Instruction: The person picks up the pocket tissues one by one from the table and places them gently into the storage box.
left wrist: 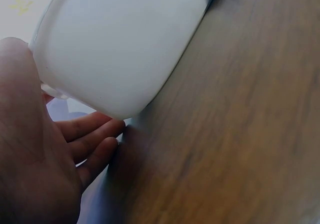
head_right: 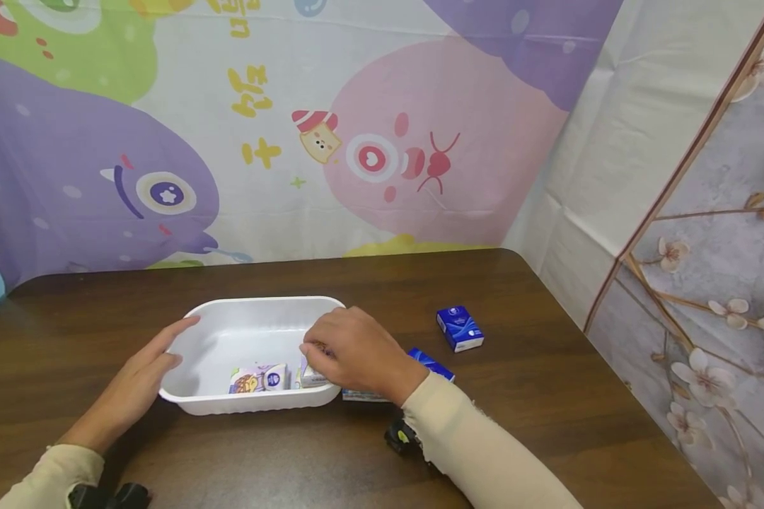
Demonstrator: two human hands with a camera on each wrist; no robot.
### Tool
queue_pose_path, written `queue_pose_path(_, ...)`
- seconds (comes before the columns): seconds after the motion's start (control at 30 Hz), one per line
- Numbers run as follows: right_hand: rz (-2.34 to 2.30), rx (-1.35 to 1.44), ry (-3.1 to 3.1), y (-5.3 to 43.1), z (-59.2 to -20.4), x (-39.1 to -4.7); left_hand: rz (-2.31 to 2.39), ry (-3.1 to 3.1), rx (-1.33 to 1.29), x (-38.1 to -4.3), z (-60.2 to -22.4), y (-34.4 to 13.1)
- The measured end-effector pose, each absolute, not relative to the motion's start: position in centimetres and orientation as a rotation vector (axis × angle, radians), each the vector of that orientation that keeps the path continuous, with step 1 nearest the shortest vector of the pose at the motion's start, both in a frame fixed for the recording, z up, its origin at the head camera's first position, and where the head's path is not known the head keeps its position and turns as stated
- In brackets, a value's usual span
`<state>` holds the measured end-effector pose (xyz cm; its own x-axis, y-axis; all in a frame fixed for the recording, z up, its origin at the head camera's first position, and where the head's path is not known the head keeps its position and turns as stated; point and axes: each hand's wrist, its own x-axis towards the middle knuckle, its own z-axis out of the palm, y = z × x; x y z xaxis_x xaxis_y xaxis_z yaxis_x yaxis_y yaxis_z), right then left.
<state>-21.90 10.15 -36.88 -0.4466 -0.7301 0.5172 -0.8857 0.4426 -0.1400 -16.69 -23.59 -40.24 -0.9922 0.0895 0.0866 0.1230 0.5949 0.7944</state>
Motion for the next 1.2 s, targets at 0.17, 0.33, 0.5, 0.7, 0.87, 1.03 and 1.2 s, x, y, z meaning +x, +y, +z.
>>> queue_pose_path(0.17,0.604,1.313,-2.333,10.9,-36.8,-22.4,-1.385,-2.768,-0.186,-16.8,-40.2,-23.7)
queue_pose_path(0.33,0.662,1.248,-2.326,11.6,-36.9,-22.8,-1.390,-2.772,-0.187,-16.7,-40.1,-23.8)
queue_pose_path(0.5,0.634,1.115,-2.349,12.2,-37.1,-23.1,-1.402,-2.770,-0.186,-16.6,-40.2,-23.9)
queue_pose_path(0.7,0.639,0.948,-2.352,13.0,-37.4,-23.5,-1.414,-2.763,-0.188,-16.6,-40.3,-23.9)
queue_pose_path(0.87,0.618,0.859,-2.375,13.6,-37.6,-23.8,-1.409,-2.762,-0.186,-16.6,-40.2,-23.8)
queue_pose_path(1.03,0.549,0.765,-2.435,14.0,-37.5,-24.0,-1.408,-2.765,-0.184,-16.6,-40.2,-23.6)
queue_pose_path(1.2,0.503,0.620,-2.544,14.7,-37.3,-24.5,-1.419,-2.761,-0.188,-16.7,-40.3,-23.6)
